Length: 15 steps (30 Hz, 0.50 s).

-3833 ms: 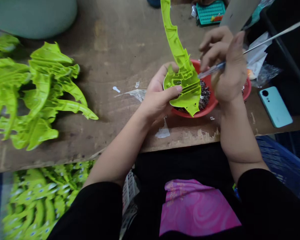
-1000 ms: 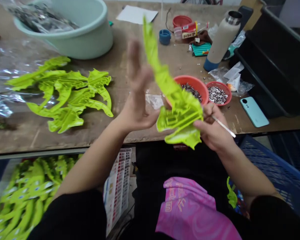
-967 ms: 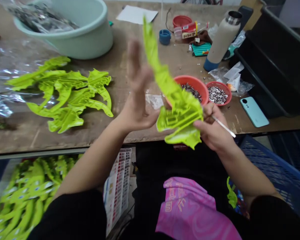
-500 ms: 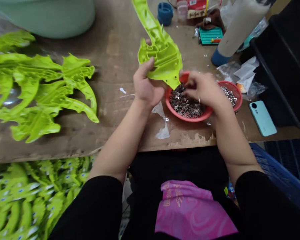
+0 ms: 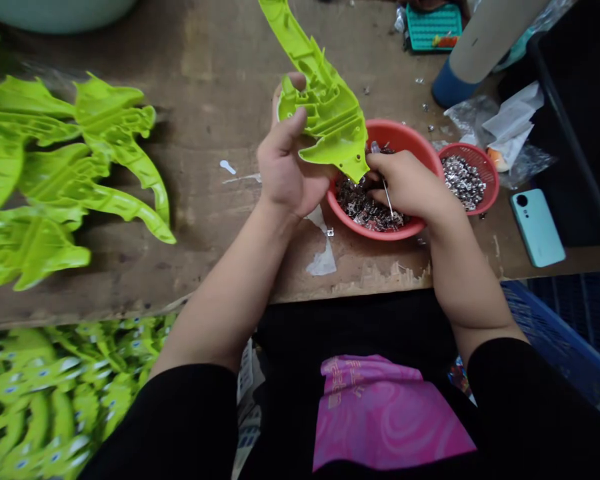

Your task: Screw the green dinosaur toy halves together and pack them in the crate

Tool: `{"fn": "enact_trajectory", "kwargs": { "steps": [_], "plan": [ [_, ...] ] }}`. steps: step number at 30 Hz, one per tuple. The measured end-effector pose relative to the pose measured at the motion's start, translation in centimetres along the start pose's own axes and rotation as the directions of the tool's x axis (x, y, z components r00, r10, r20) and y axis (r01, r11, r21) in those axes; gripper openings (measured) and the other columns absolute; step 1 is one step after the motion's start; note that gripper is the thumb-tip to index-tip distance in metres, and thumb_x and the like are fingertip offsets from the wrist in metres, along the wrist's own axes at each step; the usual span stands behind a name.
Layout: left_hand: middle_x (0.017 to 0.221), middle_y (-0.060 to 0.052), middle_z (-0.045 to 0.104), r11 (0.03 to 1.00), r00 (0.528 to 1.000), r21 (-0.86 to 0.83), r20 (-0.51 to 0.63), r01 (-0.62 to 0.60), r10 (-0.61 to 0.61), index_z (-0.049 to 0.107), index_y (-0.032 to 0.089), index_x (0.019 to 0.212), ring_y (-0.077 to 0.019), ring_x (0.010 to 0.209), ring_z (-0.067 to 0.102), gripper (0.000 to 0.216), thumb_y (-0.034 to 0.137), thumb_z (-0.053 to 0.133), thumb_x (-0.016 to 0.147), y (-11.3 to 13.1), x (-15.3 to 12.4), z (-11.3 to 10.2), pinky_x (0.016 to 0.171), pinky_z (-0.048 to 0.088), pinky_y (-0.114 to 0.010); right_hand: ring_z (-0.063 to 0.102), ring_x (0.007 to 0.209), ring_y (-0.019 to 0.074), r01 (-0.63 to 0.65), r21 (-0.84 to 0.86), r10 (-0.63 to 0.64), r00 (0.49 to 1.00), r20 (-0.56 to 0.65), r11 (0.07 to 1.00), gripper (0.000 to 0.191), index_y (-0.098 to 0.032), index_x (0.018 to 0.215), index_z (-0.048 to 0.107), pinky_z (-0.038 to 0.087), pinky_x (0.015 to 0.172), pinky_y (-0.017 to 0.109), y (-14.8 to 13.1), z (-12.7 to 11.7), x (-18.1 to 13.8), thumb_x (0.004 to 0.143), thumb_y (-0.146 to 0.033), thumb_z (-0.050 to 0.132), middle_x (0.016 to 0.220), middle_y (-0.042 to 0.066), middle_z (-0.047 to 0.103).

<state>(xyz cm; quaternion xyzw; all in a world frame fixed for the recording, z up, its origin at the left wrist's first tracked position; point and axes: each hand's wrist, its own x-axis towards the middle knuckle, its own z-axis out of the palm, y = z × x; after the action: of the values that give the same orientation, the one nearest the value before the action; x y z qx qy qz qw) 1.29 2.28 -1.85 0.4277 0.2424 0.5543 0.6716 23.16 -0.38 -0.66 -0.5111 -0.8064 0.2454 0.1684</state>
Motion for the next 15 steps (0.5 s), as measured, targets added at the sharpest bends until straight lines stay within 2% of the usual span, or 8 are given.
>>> {"fn": "enact_trajectory", "kwargs": {
  "steps": [3,5,7,9,13,15],
  "plan": [
    [0.147,0.007,0.074,0.990,0.996,-0.140,-0.086,-0.015,0.003,0.060,0.042,0.142,-0.0342,0.166,0.044,0.051,0.043,0.068,0.091,0.4,-0.6,0.6,0.133,0.047,-0.061,0.073,0.087,0.0255,-0.010,0.207,0.038,0.991,-0.130,0.978,0.048,-0.027,0.076,0.039,0.061,0.089,0.042,0.0,-0.2,-0.2,0.074,-0.012,0.085,0.079,-0.001,0.067],
    [0.146,0.010,0.077,0.977,0.989,-0.210,-0.137,0.023,-0.053,0.057,0.049,0.154,-0.0312,0.171,0.039,0.052,0.034,0.054,0.104,1.2,-1.2,1.7,0.137,0.043,-0.056,0.079,0.100,0.0308,-0.003,0.401,0.110,0.963,-0.246,0.916,0.054,-0.028,0.078,0.036,0.065,0.091,0.045,-0.1,-0.4,-0.1,0.081,-0.027,0.090,0.084,0.002,0.073],
    [0.149,0.011,0.076,0.957,0.985,-0.283,-0.135,0.063,-0.105,0.046,0.051,0.168,-0.0284,0.173,0.036,0.063,0.025,0.043,0.111,2.0,-1.8,2.9,0.140,0.041,-0.054,0.081,0.106,0.0326,0.023,0.542,0.177,0.932,-0.315,0.840,0.059,-0.029,0.081,0.036,0.068,0.092,0.047,-0.1,-0.6,0.1,0.084,-0.041,0.093,0.088,0.003,0.076],
    [0.154,0.010,0.074,0.947,0.986,-0.313,-0.120,0.071,-0.114,0.041,0.050,0.171,-0.0275,0.173,0.040,0.068,0.020,0.044,0.110,2.3,-2.1,3.5,0.138,0.043,-0.053,0.081,0.103,0.0304,0.048,0.621,0.205,0.922,-0.329,0.782,0.064,-0.029,0.083,0.036,0.069,0.092,0.047,-0.1,-0.5,0.4,0.081,-0.047,0.097,0.092,0.003,0.079],
    [0.152,0.010,0.076,0.968,0.981,-0.243,-0.165,0.061,-0.103,0.055,0.055,0.160,-0.0292,0.169,0.048,0.069,0.022,0.058,0.100,1.7,-2.0,3.2,0.128,0.056,-0.050,0.081,0.094,0.0258,0.074,0.687,0.202,0.928,-0.313,0.723,0.069,-0.030,0.085,0.036,0.070,0.093,0.045,-0.1,-0.5,0.6,0.070,-0.045,0.102,0.097,0.002,0.080],
    [0.148,0.010,0.078,0.967,0.980,-0.246,-0.170,0.063,-0.107,0.059,0.055,0.157,-0.0292,0.168,0.050,0.067,0.023,0.060,0.099,1.5,-2.0,3.0,0.128,0.056,-0.050,0.079,0.090,0.0251,0.072,0.684,0.212,0.922,-0.323,0.726,0.070,-0.030,0.084,0.036,0.070,0.092,0.045,-0.2,-0.5,0.5,0.068,-0.048,0.102,0.095,0.001,0.079]
  ]
}}
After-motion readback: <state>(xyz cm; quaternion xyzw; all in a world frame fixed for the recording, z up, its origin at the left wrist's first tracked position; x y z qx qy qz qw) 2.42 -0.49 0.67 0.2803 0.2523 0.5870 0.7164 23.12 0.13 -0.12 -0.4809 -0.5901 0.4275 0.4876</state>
